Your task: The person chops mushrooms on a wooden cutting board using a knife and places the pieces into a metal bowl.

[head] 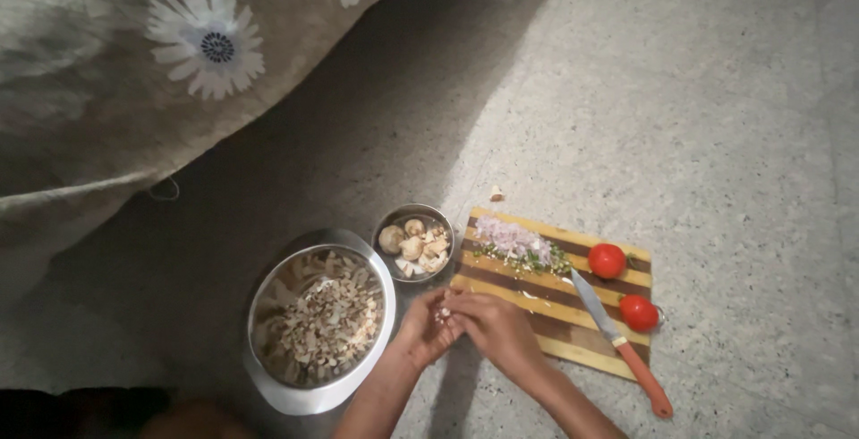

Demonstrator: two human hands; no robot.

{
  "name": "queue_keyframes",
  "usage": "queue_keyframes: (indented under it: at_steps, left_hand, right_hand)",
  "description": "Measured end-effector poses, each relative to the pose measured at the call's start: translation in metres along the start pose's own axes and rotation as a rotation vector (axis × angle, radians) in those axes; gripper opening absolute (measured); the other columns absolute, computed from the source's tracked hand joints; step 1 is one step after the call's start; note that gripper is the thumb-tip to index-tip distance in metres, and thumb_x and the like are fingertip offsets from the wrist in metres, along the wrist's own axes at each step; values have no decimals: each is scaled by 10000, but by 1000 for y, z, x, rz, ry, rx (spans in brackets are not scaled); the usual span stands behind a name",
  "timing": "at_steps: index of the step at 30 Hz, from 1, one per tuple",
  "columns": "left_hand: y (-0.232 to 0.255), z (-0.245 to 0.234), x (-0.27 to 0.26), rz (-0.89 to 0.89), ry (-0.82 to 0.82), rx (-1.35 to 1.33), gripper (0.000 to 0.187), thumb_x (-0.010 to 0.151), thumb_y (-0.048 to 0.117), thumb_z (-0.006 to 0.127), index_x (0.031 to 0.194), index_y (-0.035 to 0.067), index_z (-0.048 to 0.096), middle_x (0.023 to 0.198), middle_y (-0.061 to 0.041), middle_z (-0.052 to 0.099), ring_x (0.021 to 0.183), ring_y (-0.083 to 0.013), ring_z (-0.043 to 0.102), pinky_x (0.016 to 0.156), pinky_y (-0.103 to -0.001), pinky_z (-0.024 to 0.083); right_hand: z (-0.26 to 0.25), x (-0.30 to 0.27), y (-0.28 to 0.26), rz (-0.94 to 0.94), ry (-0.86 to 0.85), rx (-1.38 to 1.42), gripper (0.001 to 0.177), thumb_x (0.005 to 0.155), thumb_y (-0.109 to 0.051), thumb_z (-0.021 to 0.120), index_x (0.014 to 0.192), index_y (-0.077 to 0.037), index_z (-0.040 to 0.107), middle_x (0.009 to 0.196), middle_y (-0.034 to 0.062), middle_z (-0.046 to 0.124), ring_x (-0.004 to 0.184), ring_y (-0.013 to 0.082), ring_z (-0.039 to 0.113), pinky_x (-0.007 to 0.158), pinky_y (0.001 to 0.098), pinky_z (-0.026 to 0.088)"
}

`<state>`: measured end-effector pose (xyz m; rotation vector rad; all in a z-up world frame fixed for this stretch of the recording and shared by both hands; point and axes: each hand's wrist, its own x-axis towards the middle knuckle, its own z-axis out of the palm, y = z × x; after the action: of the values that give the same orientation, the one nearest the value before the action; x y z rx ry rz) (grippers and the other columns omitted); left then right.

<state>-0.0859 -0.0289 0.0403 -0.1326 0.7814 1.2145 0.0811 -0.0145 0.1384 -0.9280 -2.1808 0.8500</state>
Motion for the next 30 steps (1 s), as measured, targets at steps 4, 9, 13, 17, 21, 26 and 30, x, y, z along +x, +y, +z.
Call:
queue_keyframes:
  at_steps: [4, 9, 13, 17, 21, 26, 30]
  left_hand:
    - [-1, 7, 0, -1, -7, -22, 321, 1042, 239, 373, 1048, 3, 590, 907, -122, 665, 751, -199, 695, 668, -321, 633]
    - [-7, 20, -9, 12, 4, -45, 313, 1067, 220, 414, 1076, -33, 598, 934, -147, 664, 743, -202, 698, 655, -304, 639]
    - [9, 35, -30, 55, 202, 1, 271, 1031, 200, 419, 1071, -24, 567, 1001, -180, 656, 814, -240, 721, 738, -319, 615]
    - [38, -8, -25, 329, 168, -339, 177, 977, 58, 495, 1094, -44, 580, 1022, -167, 649, 838, -206, 660, 791, -321, 611]
    - [89, -86, -41, 696, 223, -20, 317, 1001, 289, 492, 1004, 12, 646, 879, -112, 667, 755, -203, 605, 689, -329, 507]
    - [112, -122, -80, 945, 695, 704, 373, 1016, 254, 490, 1132, -1, 736, 1069, -105, 768, 978, -204, 710, 907, -346, 519]
    - [100, -92, -98, 906, 770, 1164, 337, 1008, 232, 538, 1271, 73, 678, 1058, -167, 750, 956, -302, 719, 941, -402, 521]
  right_hand:
    - [8, 7, -9, 21, -24, -137, 299, 824, -30, 709, 1048, -185, 831, 1085, 46, 808, 945, 198, 784, 887, 319, 629]
    - [1, 8, -1, 159, -11, -39, 162, 810, -174, 784, 966, -156, 821, 1087, 38, 803, 983, 180, 769, 864, 329, 626]
    - [-10, 9, 41, 427, 91, 196, 175, 881, -181, 729, 1031, -138, 807, 1097, 69, 794, 949, 183, 780, 841, 320, 670]
    - [-32, -7, 85, 564, 155, 33, 200, 910, -147, 690, 1087, -129, 782, 1144, 83, 770, 953, 180, 769, 809, 326, 652]
    - [-30, -27, 96, 414, 162, -267, 268, 825, -76, 759, 1092, -62, 780, 1086, 117, 738, 995, 248, 701, 884, 368, 579]
    - [9, -17, 71, 471, 44, -138, 251, 867, -92, 720, 1114, -93, 764, 1115, 85, 707, 1022, 242, 696, 890, 358, 582]
    - [21, 4, 50, 234, 6, -205, 233, 871, -138, 729, 1095, -81, 761, 1098, 101, 711, 1123, 281, 652, 971, 397, 541]
